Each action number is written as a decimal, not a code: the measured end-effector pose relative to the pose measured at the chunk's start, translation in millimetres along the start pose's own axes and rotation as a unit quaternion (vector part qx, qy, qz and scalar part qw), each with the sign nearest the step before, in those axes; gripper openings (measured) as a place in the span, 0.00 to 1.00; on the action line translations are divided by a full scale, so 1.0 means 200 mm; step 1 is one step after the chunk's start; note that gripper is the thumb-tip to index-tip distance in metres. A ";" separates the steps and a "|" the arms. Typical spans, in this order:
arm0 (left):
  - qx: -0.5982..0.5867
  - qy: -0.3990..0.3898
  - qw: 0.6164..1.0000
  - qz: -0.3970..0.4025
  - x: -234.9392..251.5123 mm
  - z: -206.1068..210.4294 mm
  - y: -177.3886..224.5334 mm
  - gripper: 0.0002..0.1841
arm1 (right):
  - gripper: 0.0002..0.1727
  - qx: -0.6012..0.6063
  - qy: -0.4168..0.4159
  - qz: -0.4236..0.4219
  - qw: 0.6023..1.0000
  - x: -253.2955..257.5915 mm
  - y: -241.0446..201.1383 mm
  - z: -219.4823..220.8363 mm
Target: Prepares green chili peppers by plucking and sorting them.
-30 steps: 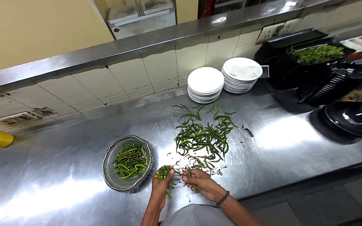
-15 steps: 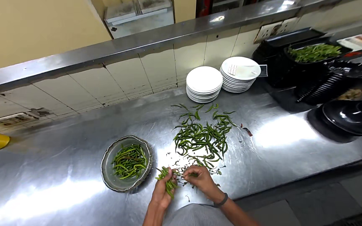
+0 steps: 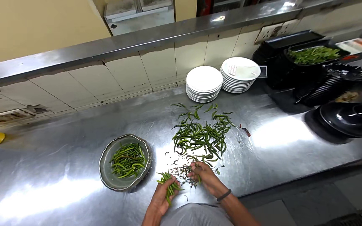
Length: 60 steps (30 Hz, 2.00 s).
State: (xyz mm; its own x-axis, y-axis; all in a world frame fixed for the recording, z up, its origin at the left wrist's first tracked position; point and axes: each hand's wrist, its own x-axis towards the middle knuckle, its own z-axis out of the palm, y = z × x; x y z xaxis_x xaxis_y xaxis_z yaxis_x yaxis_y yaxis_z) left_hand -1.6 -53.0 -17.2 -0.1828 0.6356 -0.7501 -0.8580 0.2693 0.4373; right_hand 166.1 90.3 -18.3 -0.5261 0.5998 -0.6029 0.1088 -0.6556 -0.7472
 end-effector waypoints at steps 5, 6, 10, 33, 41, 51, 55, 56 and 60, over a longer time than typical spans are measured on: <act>0.062 -0.027 0.998 0.019 0.00 0.04 -0.05 0.15 | 0.15 0.080 -0.076 0.027 0.993 -0.04 -0.05 0.04; 0.075 -0.035 0.996 0.028 0.00 0.05 -0.05 0.16 | 0.16 0.049 -0.088 0.027 0.995 -0.05 -0.04 0.05; 0.102 -0.047 0.992 0.063 0.01 0.07 -0.05 0.13 | 0.14 -0.066 -0.117 0.006 0.991 -0.05 0.00 0.09; 0.270 -0.104 0.956 0.049 -0.02 -0.01 0.09 0.16 | 0.05 -0.166 -0.117 -0.013 0.979 -0.02 0.00 0.05; 0.031 -0.108 0.994 0.008 -0.03 -0.05 0.14 0.15 | 0.29 0.040 -0.058 0.060 0.996 0.04 0.05 -0.01; 0.036 -0.070 0.997 0.013 0.00 -0.05 0.03 0.19 | 0.12 -0.026 -0.060 -0.021 0.998 -0.01 0.00 0.01; 0.086 -0.060 0.994 0.022 0.01 -0.03 0.00 0.20 | 0.13 -0.022 -0.091 -0.025 0.995 -0.03 -0.03 0.02; 0.106 -0.063 0.992 0.023 0.01 -0.02 -0.01 0.21 | 0.12 0.007 -0.092 -0.005 0.996 -0.04 -0.03 0.04; 0.151 -0.118 0.979 0.067 -0.01 0.03 -0.01 0.23 | 0.13 -0.002 -0.076 -0.007 0.997 -0.05 0.00 0.08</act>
State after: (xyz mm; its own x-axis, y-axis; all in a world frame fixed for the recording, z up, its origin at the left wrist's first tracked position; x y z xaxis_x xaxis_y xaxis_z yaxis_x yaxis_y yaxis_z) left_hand 3.7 -50.7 -14.5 -0.1375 0.8194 -0.5565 -0.6471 0.3510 0.6768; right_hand 158.3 77.0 -8.7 -0.6495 0.5315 -0.5438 0.1038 -0.6465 -0.7558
